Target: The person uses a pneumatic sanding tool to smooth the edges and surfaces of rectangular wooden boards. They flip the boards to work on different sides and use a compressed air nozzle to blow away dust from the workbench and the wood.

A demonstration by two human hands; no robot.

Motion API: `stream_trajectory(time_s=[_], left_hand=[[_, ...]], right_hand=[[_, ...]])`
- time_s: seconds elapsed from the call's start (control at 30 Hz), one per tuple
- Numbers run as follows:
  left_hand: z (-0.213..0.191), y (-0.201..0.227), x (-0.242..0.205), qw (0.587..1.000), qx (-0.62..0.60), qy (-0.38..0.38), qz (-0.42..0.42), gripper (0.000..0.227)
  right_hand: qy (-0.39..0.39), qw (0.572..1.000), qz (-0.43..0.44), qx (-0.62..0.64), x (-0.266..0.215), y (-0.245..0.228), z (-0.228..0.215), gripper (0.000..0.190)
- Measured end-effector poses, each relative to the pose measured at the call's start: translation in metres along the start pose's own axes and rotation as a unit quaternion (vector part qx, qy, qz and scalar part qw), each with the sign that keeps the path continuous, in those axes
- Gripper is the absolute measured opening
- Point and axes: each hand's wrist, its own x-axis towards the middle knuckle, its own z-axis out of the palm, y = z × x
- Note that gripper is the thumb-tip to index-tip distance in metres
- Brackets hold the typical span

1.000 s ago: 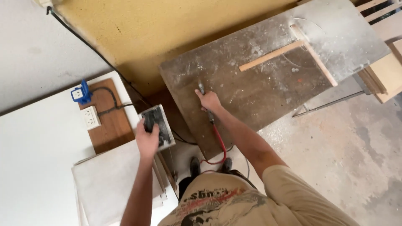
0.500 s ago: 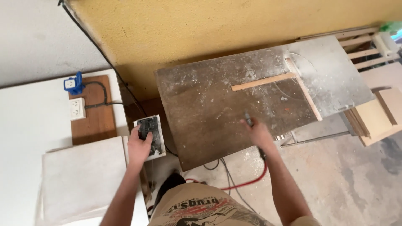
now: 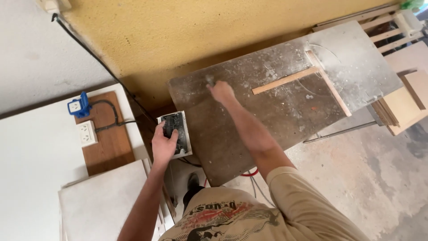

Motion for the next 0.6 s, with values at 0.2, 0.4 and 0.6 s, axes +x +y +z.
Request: stream_trajectory(time_s=[0.2,0.4,0.6], left_hand=[[0.035,-0.005,0.053,0.997,-0.016,-0.068,0.026,0.067],[0.112,0.027,0.111,0.988,0.029,-0.096,0.119,0.066],[0.179,-0.007,0.169,0.973,0.067,-0.022,0.218,0.066]], right_hand=[[-0.036,0.998,-0.05,-0.001,0.0,0.02,0.01,0.077],[-0.032,0.998,0.013,0.052,-0.051,0.072,0.0,0.069],[0.04,0.983,0.138,0.11,-0.129,0.14,-0.017,0.048]])
